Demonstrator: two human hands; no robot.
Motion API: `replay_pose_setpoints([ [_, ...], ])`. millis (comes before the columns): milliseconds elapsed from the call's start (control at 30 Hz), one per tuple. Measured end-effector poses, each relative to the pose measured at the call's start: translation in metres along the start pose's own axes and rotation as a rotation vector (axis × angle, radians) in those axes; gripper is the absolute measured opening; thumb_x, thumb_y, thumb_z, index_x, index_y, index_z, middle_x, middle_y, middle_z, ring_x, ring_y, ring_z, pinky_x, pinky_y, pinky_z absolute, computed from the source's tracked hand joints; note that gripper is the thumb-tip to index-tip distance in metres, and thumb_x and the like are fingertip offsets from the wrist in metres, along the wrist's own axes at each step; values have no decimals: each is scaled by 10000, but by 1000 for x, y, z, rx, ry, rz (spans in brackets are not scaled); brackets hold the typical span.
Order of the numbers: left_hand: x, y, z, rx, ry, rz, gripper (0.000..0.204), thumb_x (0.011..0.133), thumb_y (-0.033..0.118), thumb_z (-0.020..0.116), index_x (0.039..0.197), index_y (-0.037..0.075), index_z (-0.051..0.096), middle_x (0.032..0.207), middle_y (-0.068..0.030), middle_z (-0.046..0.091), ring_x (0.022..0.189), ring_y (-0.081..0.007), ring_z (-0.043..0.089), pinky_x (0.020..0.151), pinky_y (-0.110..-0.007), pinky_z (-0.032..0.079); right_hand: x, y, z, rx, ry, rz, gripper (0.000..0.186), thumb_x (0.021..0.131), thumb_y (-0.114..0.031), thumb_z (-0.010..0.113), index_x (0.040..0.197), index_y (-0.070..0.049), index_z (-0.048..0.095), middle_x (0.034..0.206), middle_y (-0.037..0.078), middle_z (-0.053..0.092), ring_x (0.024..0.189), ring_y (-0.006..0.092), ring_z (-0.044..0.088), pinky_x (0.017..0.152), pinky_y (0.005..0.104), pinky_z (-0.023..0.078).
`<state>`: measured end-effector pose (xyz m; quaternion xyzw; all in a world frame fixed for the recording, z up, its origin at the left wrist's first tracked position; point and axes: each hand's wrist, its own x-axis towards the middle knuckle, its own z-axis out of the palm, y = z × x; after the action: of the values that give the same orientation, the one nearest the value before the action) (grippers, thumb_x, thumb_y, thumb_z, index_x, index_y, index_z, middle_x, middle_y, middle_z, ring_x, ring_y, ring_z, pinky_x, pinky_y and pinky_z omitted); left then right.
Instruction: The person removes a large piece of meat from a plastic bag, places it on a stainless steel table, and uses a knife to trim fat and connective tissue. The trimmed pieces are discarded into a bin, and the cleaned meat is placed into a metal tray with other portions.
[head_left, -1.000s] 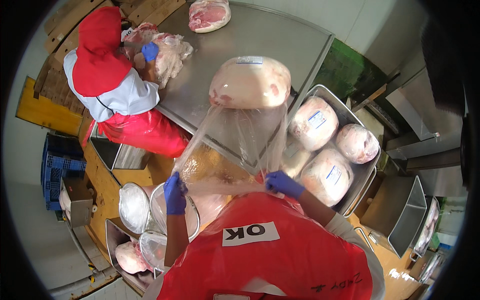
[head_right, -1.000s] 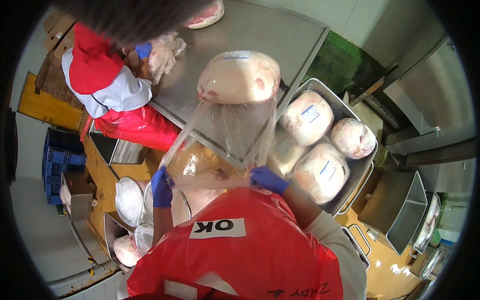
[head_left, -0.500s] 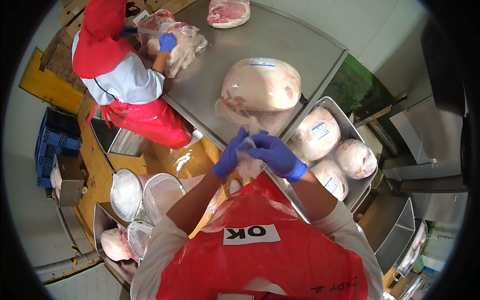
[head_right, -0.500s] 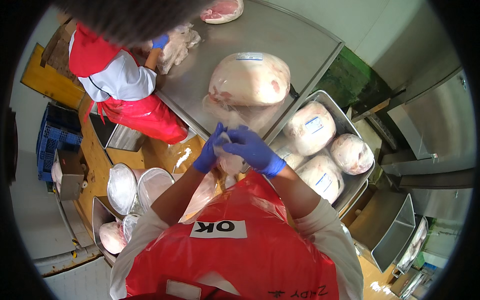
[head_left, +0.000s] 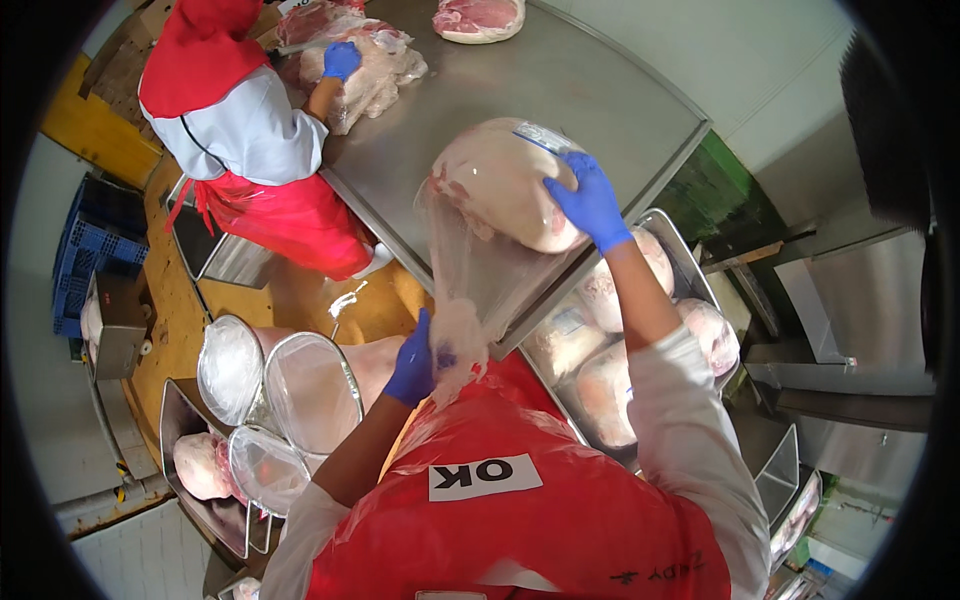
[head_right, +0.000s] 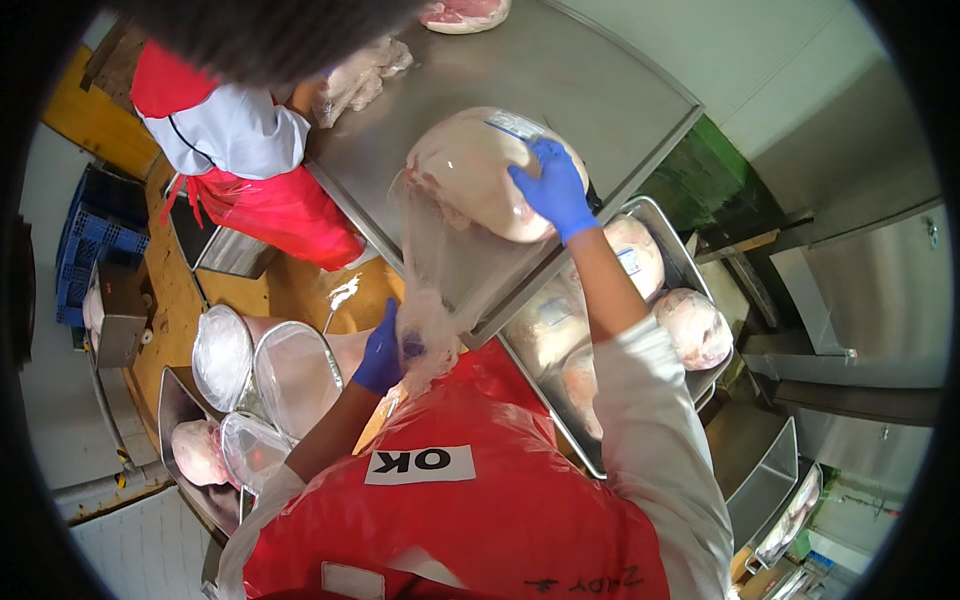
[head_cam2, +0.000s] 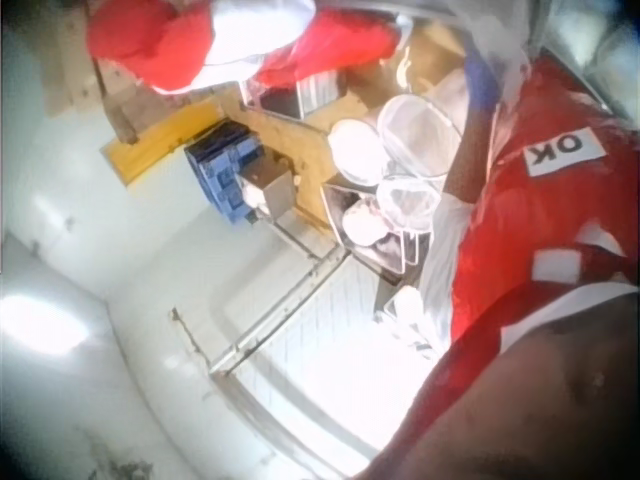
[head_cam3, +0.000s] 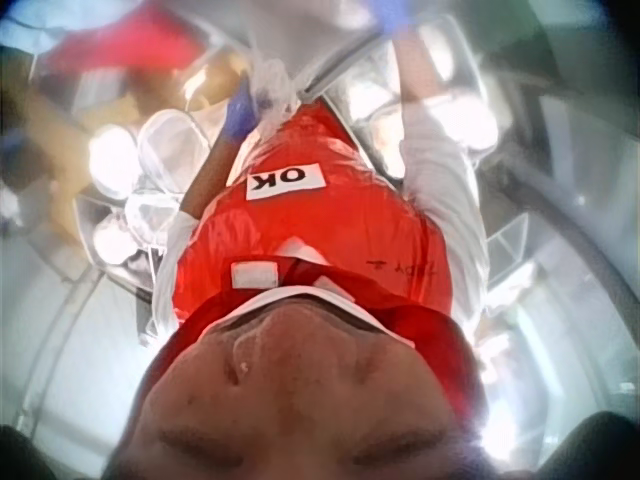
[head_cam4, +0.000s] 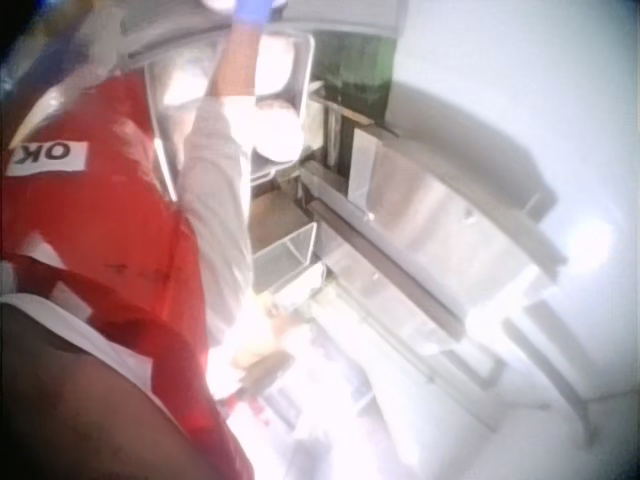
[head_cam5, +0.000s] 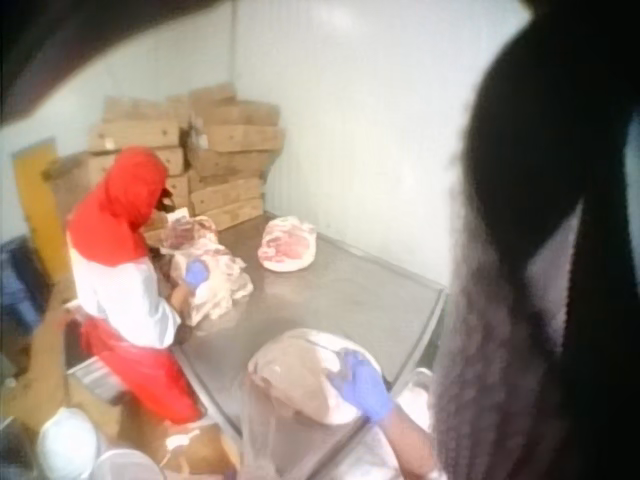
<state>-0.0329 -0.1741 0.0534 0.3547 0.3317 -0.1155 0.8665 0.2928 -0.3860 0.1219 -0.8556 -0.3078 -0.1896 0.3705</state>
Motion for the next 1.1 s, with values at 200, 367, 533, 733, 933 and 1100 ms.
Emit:
replay_pose_setpoints([
  [200,-29,12,-19,-258,18,119,531,1056,484,496,1366,57,555,1113,-64,661,1014,-194,649,919,-379,542,48,61,75,-182,-105,328,555,906,-471,671,1271,-53,690,1285,228,650,1218,396,587,1057,470,461],
  [367,-47,16,-37,287,66,282,353,992,249,658,1264,28,611,1059,-56,673,974,-177,648,909,-322,516,68,46,70,-180,-138,296,324,902,-331,665,1086,-77,749,1010,245,701,933,430,670,852,495,544],
  [533,-57,54,-12,964,244,718,235,914,68,705,1140,7,685,1242,-134,637,1109,-255,632,962,-354,501,46,39,66,-361,-80,16,164,903,-205,607,849,-75,692,860,189,675,811,386,644,746,502,508],
  [733,-34,101,42,1386,169,1293,265,875,105,728,1120,11,689,1343,-201,585,1232,-318,585,1004,-384,467,-88,-72,99,337,-288,-189,114,909,-160,602,869,-96,687,850,121,663,822,302,630,774,427,486],
  [933,72,104,65,1021,269,579,363,936,245,691,1164,-32,633,1046,-184,701,963,-273,681,853,-385,528,-150,-110,80,1423,-509,922,370,955,-243,666,1221,11,630,954,71,688,900,176,629,857,379,503],
  [1100,137,62,31,1016,402,559,513,873,324,772,1180,-55,615,968,-181,683,872,-277,662,810,-390,531,-185,-107,95,649,-339,608,481,951,-251,695,1325,26,572,988,74,692,834,160,650,782,331,546],
])
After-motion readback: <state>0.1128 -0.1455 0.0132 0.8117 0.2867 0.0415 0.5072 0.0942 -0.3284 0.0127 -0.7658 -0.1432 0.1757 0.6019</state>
